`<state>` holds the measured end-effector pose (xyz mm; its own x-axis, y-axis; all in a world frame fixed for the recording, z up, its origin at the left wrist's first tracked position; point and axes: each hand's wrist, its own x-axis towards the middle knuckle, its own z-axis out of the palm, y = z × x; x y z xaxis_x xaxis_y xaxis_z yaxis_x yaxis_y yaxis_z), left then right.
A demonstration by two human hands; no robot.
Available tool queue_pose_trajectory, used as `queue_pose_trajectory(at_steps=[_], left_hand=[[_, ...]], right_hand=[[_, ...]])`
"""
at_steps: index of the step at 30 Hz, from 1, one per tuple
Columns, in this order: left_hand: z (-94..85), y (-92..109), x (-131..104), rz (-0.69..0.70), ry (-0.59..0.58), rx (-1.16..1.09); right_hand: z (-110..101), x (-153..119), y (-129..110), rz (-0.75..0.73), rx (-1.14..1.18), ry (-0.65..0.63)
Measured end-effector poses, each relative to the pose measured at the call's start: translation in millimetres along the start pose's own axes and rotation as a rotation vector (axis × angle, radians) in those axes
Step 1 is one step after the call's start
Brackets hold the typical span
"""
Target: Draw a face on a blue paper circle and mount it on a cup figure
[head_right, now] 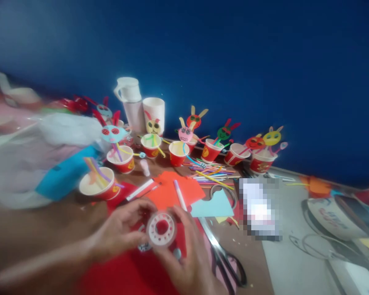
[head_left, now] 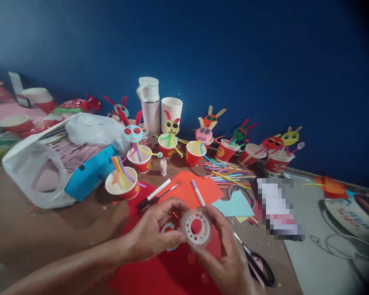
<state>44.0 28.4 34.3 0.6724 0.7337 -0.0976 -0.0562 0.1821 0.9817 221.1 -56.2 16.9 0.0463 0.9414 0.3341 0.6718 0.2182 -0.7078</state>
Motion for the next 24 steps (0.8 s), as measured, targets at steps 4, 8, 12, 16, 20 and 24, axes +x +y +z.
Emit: queue_pose_trajectory(at_steps=[4, 8, 12, 16, 20, 24], left_hand=[[-3.8, -1.8, -2.1, 0.07, -0.001, 0.024], [-5.4, -0.6, -1.3, 0.047, -0.052, -0.158], [-5.0, 0.9, -1.0, -0.116, -0.123, -0.25], [-5.8, -2.0, -1.6, -0.084, -0.085, -0.153], [-4.4, -3.3, -0.9, -0.066, -0.058, -0.085], [-0.8, -2.8, 0.3, -0.05, -0.068, -0.081]], right_hand=[[1.2, 0.9, 1.0, -0.122, -0.065, -0.002], [6.9, 5.0, 13.6, -0.401, -0.154, 0.164], [16.6, 6.4, 23.1, -0.505, -0.205, 0.176], [21.7, -1.1, 16.7, -0.341, 0.015, 0.068], [19.5, -6.4, 8.7, -0.027, 0.312, -0.044], [15.4, 0.9, 8.5, 0.011, 0.321, -0.045]])
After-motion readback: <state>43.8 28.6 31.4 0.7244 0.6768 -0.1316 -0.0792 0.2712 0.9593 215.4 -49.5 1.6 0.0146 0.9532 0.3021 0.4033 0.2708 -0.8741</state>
